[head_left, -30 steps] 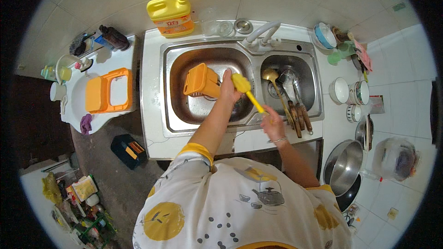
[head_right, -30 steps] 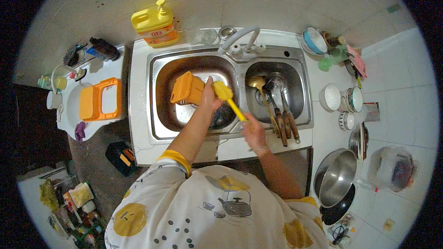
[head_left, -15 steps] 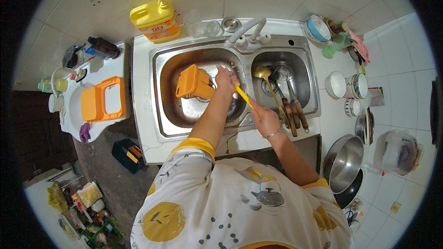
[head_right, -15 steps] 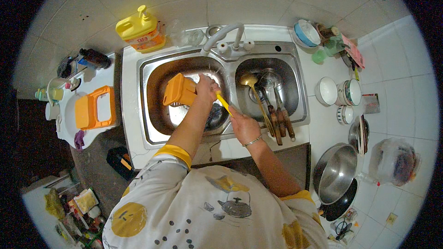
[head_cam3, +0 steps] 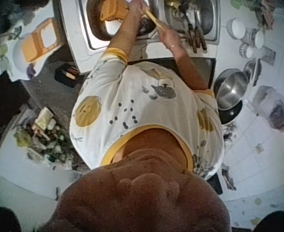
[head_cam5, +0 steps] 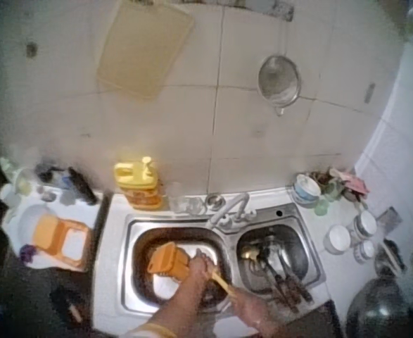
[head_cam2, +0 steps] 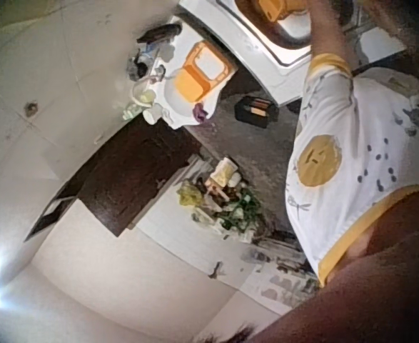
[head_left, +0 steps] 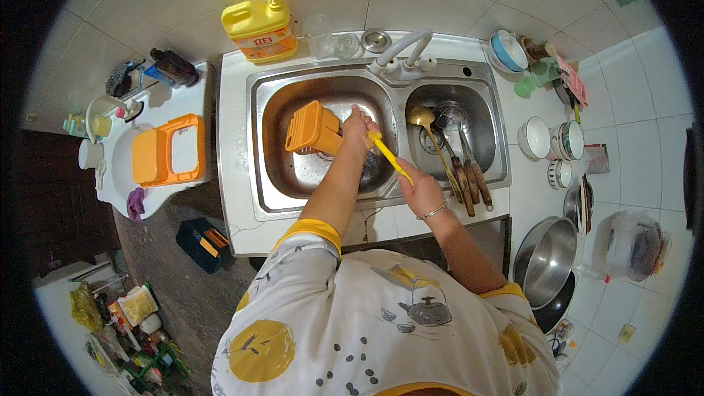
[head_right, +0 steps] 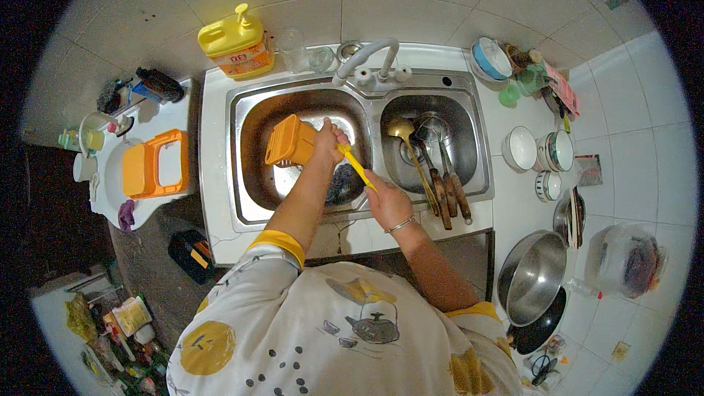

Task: The person washes an orange plastic dish rack in a kitchen sink using a yellow brush and running water. They scrub the rack thoroughly, rinse it, and then place it on the counter next to the sink.

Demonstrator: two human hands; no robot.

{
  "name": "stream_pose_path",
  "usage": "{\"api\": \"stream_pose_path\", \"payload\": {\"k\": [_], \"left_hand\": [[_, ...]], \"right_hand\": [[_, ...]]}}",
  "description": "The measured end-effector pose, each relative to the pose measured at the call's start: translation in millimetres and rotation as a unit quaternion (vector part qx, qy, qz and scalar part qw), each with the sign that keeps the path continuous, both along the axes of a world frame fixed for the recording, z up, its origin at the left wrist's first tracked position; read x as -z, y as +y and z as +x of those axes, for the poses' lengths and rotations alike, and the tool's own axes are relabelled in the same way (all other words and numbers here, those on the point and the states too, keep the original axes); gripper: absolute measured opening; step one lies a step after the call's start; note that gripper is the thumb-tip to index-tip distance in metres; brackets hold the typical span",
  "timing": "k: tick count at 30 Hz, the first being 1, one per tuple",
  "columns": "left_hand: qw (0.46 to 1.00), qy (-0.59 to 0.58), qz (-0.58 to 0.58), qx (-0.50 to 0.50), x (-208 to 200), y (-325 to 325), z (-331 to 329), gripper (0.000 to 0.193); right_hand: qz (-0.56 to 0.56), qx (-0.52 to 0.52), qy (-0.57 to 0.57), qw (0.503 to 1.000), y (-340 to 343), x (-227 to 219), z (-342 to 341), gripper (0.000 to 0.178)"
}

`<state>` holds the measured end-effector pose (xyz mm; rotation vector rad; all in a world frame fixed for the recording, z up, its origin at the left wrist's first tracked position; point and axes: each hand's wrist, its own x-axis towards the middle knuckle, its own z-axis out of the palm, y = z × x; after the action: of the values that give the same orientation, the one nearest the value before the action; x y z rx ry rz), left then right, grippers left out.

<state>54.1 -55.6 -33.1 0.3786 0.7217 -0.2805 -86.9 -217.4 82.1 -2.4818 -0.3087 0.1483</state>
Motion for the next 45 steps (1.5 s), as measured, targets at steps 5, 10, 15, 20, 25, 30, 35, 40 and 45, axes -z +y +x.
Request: {"api": "stream_pose_path", "payload": {"k": [5,10,15,20,25,30,35,40,45], "left_hand": [[0.980,-0.079,0.092,0.157,-78.7,30.3,-11.9,0.060],[0.599,-0.259,0.673,0.348,25.4,44.7,-33.4,0.051],[0.889,-0.223,0.237,0.323,-70.0,9.3,-74.1,0.030],[0.773,-0.343,0.458,0.274,-42.6,28.2,-64.3,0.020],[0.684,-0.363,0.582,0.249,-36.5,67.6,-69.0,0.020],[0.644,-0.370,0.596,0.306,-72.3,69.6,-78.8,0.022],[0.464,-0.390,0.754,0.252,-96.4,69.5,-98.6,0.023],[0.309,-0.426,0.820,0.227,-114.2,56.8,-99.8,0.019],[0.306,-0.490,0.801,0.157,-133.8,41.7,-96.5,0.034]], "right_hand": [[0.113,0.089,-0.002,0.990,-7.5,-15.2,13.6,0.038],[0.162,0.125,0.030,0.978,-13.9,36.5,19.5,0.034],[0.225,0.139,0.093,0.960,7.9,17.0,0.8,0.035],[0.141,0.076,-0.025,0.987,5.9,31.8,1.4,0.033],[0.201,0.104,-0.017,0.974,-7.7,4.0,18.3,0.029],[0.223,0.132,0.000,0.966,-16.2,-0.8,36.5,0.023],[0.334,0.151,0.073,0.927,-16.4,-14.9,48.6,0.025],[0.296,0.154,0.195,0.922,-4.3,-34.0,40.1,0.024],[0.370,0.170,0.092,0.909,-21.0,-41.3,52.7,0.019]]}}
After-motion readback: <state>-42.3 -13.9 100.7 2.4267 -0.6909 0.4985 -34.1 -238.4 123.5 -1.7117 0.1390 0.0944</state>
